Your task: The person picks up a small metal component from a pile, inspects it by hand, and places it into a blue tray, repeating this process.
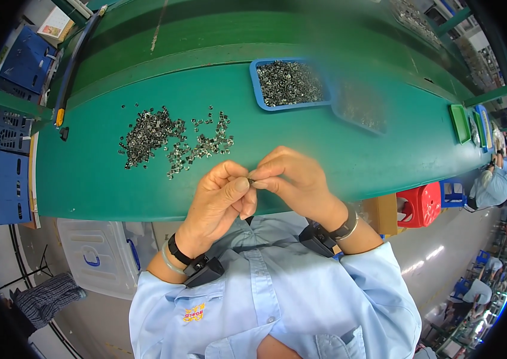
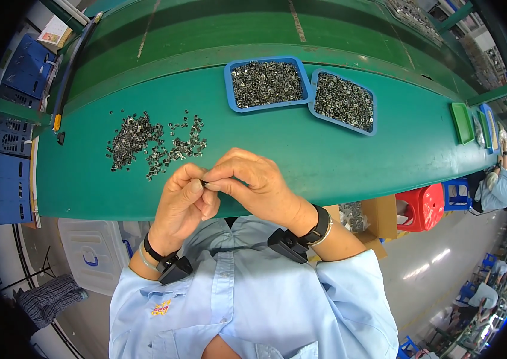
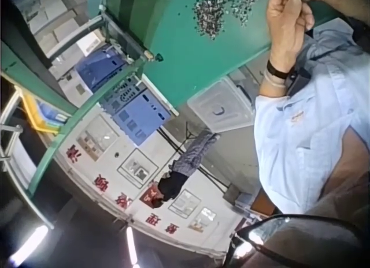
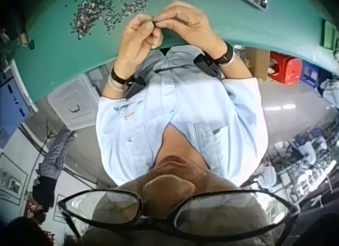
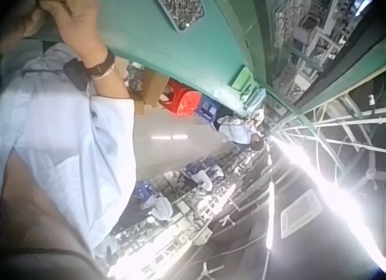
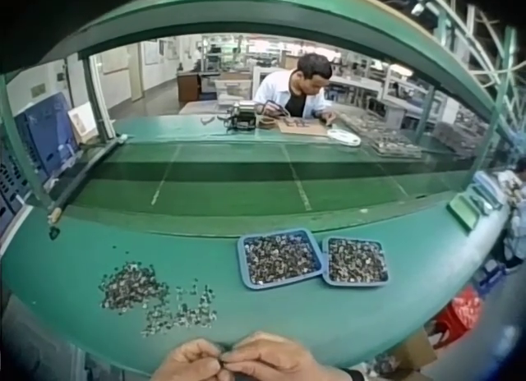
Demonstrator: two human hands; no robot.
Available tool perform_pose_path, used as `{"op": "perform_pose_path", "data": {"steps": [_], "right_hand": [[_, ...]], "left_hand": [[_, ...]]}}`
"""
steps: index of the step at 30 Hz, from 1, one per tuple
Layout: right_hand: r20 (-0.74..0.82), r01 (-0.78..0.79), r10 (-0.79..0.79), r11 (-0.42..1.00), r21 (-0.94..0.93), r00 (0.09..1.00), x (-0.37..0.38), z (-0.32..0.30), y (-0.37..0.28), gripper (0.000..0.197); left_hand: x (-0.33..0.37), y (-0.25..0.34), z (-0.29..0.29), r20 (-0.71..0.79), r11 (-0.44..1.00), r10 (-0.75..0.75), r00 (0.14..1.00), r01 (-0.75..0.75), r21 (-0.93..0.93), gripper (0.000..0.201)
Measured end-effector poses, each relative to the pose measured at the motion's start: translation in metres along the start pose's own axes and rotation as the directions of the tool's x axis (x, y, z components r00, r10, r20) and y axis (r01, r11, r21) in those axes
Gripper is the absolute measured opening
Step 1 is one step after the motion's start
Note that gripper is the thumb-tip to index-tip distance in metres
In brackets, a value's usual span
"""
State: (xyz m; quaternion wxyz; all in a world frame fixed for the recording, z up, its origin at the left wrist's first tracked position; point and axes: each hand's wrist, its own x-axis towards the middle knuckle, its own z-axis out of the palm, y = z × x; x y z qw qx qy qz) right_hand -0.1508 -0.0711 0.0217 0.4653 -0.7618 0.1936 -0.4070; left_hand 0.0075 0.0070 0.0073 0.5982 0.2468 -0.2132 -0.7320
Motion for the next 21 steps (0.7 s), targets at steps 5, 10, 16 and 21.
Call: {"op": "perform_pose_path", "data": {"steps": [5,10,16,21], "right_hand": [[0.022,0.023,-0.021,0.997,-0.071,1.000,0.0018,-0.0007,-0.0052,0.011],[0.043,0.021,-0.017,0.996,-0.092,0.999,0.0023,0.0001,-0.0034,0.011],[0.031,-0.017,0.019,0.998,-0.064,0.999,0.0010,0.0027,0.0017,0.012],[-0.021,-0.089,0.090,0.995,0.050,0.996,-0.0019,0.0067,0.0022,0.012]], "left_hand": [[-0.0026,0.0042,0.0014,-0.020,1.000,-0.015,1.000,0.016,0.021,0.013],[-0.0039,0.0061,0.0001,-0.044,0.997,-0.023,0.999,0.026,0.070,0.013],[-0.0019,0.0012,-0.0041,-0.058,0.998,-0.021,0.998,0.024,0.057,0.015],[-0.0030,-0.0021,-0.0027,-0.048,1.000,0.005,0.999,-0.003,0.024,0.016]]}}
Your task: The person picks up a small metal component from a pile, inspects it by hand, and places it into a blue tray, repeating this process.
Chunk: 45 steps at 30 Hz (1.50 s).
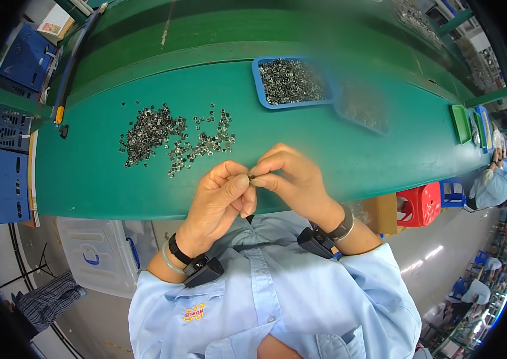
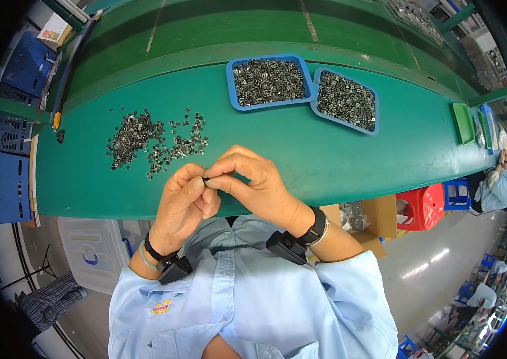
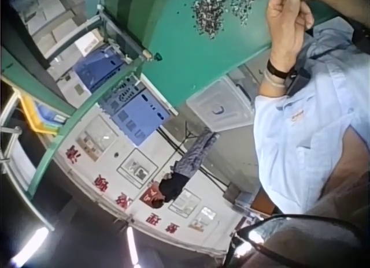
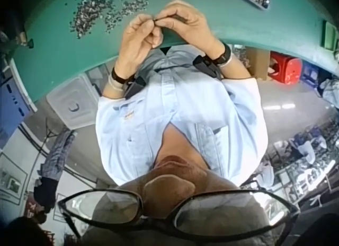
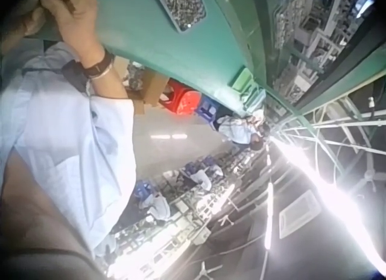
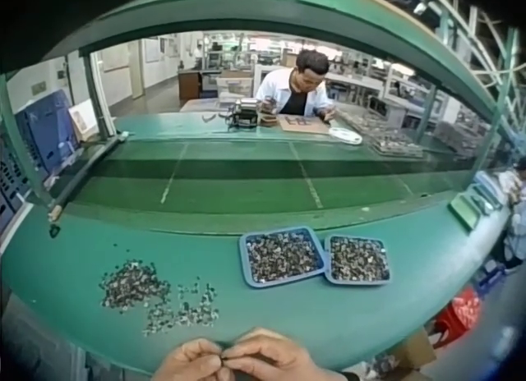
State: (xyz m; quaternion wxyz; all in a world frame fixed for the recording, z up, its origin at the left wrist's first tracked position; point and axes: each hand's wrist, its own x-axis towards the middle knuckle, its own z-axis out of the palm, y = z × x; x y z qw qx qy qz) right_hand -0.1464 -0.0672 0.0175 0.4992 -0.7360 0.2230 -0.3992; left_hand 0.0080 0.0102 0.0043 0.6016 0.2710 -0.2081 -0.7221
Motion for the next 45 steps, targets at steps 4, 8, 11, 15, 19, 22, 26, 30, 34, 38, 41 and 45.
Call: {"op": "perform_pose_path", "data": {"steps": [4,8,11,15,19,22,26,30,34,38,41,45], "right_hand": [[0.000,-0.028,0.028,0.999,0.032,1.000,0.000,0.000,0.000,0.011],[0.000,-0.008,0.008,1.000,0.019,1.000,0.000,0.000,0.000,0.010],[-0.004,0.011,-0.011,1.000,0.001,1.000,0.000,0.002,-0.001,0.010],[-0.003,0.025,-0.025,1.000,0.005,1.000,-0.001,0.003,-0.002,0.009],[0.010,0.033,-0.033,0.999,-0.006,0.999,-0.002,0.003,-0.001,0.009],[0.022,0.043,-0.042,0.999,-0.031,0.999,-0.002,0.002,0.001,0.009],[0.017,0.051,-0.050,0.998,-0.045,0.999,-0.002,0.002,0.005,0.010],[0.023,0.069,-0.068,0.997,-0.023,0.997,0.000,0.001,0.004,0.011],[0.009,0.012,-0.012,1.000,-0.012,1.000,-0.003,0.001,0.004,0.012],[0.000,0.012,-0.012,1.000,0.016,1.000,-0.003,0.001,0.004,0.012],[0.000,0.019,-0.019,1.000,0.004,1.000,-0.004,0.001,0.003,0.012],[-0.012,0.045,-0.046,0.999,-0.027,0.999,-0.004,0.002,0.003,0.012]], "left_hand": [[0.000,0.000,0.003,-0.004,1.000,-0.002,1.000,0.002,-0.030,0.016],[0.001,-0.002,0.002,0.023,0.996,-0.011,1.000,0.013,-0.088,0.017],[0.001,-0.003,0.002,0.037,0.992,-0.025,0.999,0.029,-0.121,0.016],[0.000,-0.004,0.002,0.046,0.984,-0.045,0.998,0.053,-0.171,0.016],[-0.001,-0.001,0.002,0.089,0.987,-0.046,0.995,0.059,-0.148,0.014],[-0.001,0.005,0.001,0.068,0.996,-0.080,0.995,0.082,-0.038,0.014],[-0.002,0.007,0.005,-0.001,0.988,-0.131,0.991,0.131,-0.086,0.018],[-0.002,0.003,0.007,0.018,0.984,-0.089,0.996,0.091,-0.153,0.018],[-0.001,0.002,0.006,0.042,0.990,-0.091,0.995,0.095,-0.108,0.018],[-0.001,0.000,0.007,0.037,0.989,-0.082,0.996,0.086,-0.117,0.017],[-0.002,-0.002,0.008,0.020,0.992,-0.064,0.998,0.065,-0.106,0.017],[-0.002,-0.004,0.011,-0.009,0.998,-0.014,1.000,0.013,-0.055,0.016]]}}
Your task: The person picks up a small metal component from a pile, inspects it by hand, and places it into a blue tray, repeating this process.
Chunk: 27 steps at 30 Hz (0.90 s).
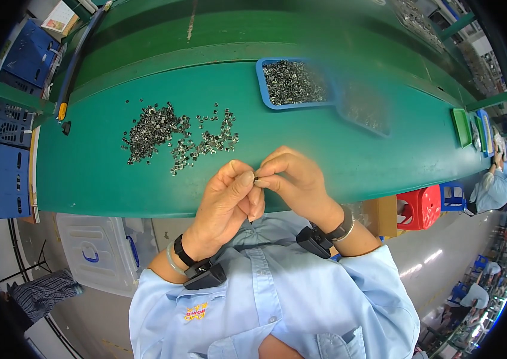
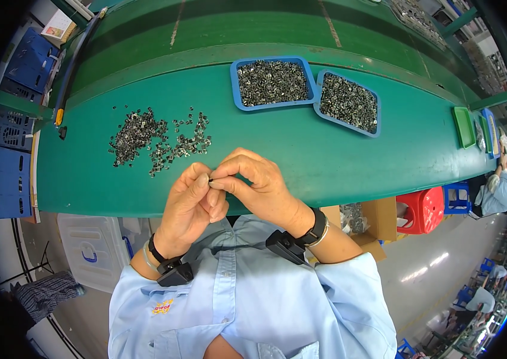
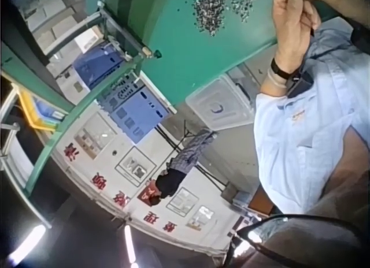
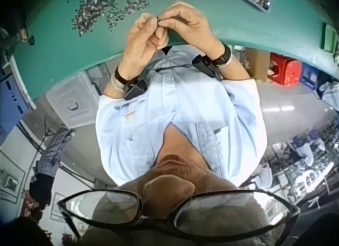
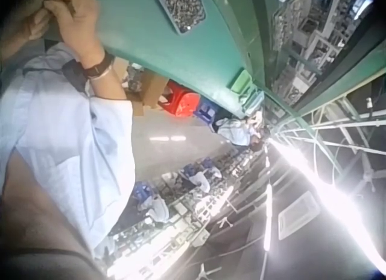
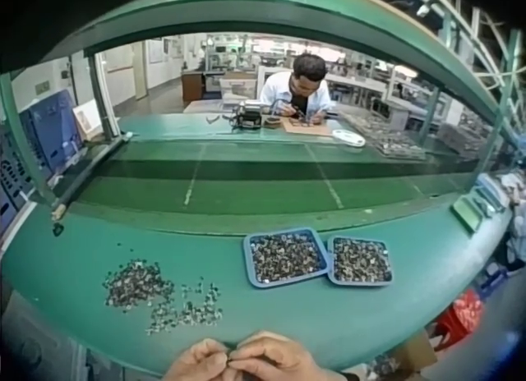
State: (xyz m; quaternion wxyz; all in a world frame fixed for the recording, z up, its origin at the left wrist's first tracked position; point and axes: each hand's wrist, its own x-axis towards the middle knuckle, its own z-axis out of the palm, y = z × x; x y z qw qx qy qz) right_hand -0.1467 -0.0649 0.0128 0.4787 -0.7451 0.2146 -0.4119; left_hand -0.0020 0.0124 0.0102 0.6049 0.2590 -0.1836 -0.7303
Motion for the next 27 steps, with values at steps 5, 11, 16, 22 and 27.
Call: {"op": "perform_pose_path", "data": {"steps": [5,11,16,22,27], "right_hand": [[-0.005,0.022,-0.023,0.997,-0.068,1.000,-0.0005,-0.0010,0.0012,0.012],[0.016,0.060,-0.059,0.994,-0.094,0.998,0.0016,-0.0028,0.0011,0.011],[0.016,0.046,-0.045,0.996,-0.074,0.999,0.0020,-0.0022,-0.0007,0.011],[-0.017,0.027,-0.028,0.998,-0.063,0.999,-0.0018,0.0008,0.0024,0.011],[-0.040,0.014,-0.015,0.999,-0.045,0.999,-0.0037,0.0038,0.0066,0.011]], "left_hand": [[0.0003,0.0007,-0.0013,-0.023,0.998,0.000,1.000,0.002,0.062,0.015],[-0.0017,0.0062,0.0012,-0.031,0.993,-0.013,0.999,0.016,0.115,0.018],[-0.0020,0.0049,-0.0021,-0.031,0.991,-0.002,1.000,0.006,0.132,0.018],[-0.0013,0.0037,-0.0006,-0.045,0.992,0.004,0.999,0.002,0.126,0.016],[-0.0007,0.0020,-0.0003,-0.072,0.989,0.027,0.997,-0.017,0.145,0.015]]}}
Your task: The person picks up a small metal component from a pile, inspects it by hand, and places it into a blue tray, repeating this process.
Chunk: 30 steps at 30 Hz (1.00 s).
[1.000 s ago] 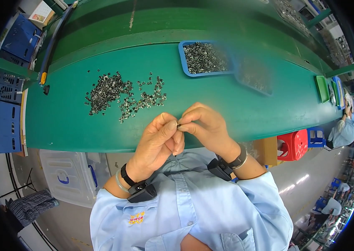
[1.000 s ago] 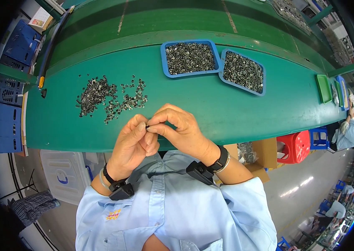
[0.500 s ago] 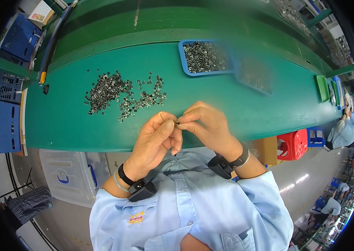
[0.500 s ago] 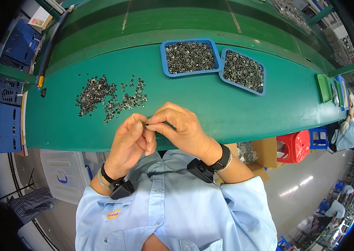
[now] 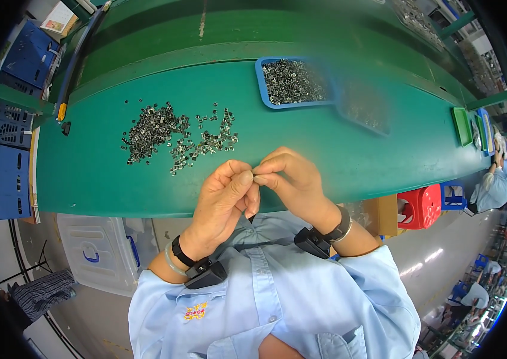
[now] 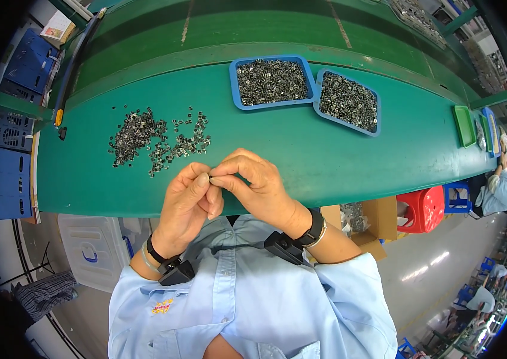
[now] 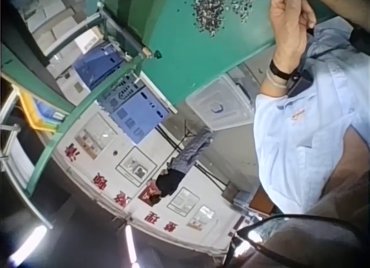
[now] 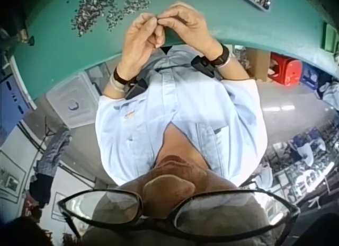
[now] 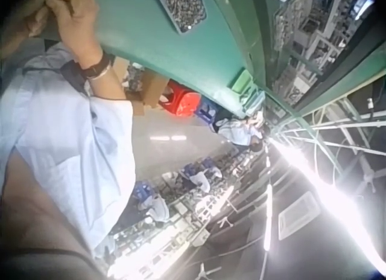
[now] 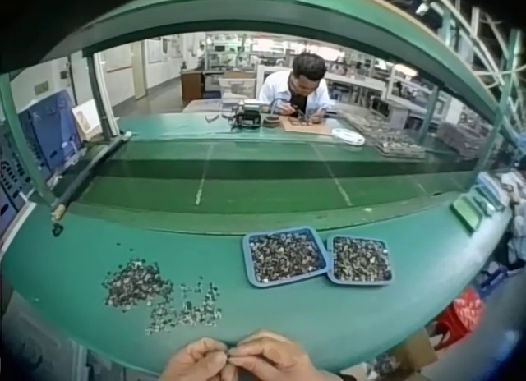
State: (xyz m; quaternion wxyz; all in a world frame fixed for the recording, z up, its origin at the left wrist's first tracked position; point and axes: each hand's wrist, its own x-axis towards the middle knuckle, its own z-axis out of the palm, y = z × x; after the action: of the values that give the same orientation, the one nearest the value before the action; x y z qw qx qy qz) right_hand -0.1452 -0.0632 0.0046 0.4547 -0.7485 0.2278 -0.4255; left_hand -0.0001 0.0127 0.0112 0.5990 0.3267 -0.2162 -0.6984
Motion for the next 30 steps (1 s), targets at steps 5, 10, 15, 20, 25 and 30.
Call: {"op": "perform_pose_path", "data": {"steps": [5,10,15,20,25,30], "right_hand": [[0.006,-0.027,0.027,1.000,0.008,1.000,-0.0013,-0.0005,0.0021,0.010],[0.019,-0.030,0.029,0.998,0.046,0.999,0.0011,-0.0011,0.0009,0.009],[0.016,-0.052,0.052,0.997,0.048,0.999,0.0001,-0.0006,0.0000,0.009],[0.009,-0.051,0.051,0.998,0.040,0.999,-0.0014,0.0000,0.0003,0.009],[-0.015,-0.058,0.059,0.998,0.034,0.998,-0.0042,0.0034,0.0009,0.009],[-0.035,-0.062,0.063,0.998,0.033,0.997,-0.0046,0.0040,-0.0002,0.009]], "left_hand": [[0.0006,0.0015,-0.0003,-0.023,0.999,-0.024,0.999,0.025,0.023,0.016],[-0.0002,0.0047,0.0009,-0.017,0.999,-0.032,0.999,0.032,0.006,0.019],[-0.0008,0.0052,0.0042,-0.028,1.000,-0.022,0.999,0.022,-0.008,0.020],[-0.0004,0.0037,0.0021,-0.012,1.000,-0.024,1.000,0.025,0.015,0.018],[-0.0001,0.0018,0.0019,-0.041,0.999,-0.024,0.999,0.025,0.027,0.016],[-0.0009,0.0015,0.0020,-0.022,1.000,-0.014,1.000,0.015,0.007,0.016]]}}
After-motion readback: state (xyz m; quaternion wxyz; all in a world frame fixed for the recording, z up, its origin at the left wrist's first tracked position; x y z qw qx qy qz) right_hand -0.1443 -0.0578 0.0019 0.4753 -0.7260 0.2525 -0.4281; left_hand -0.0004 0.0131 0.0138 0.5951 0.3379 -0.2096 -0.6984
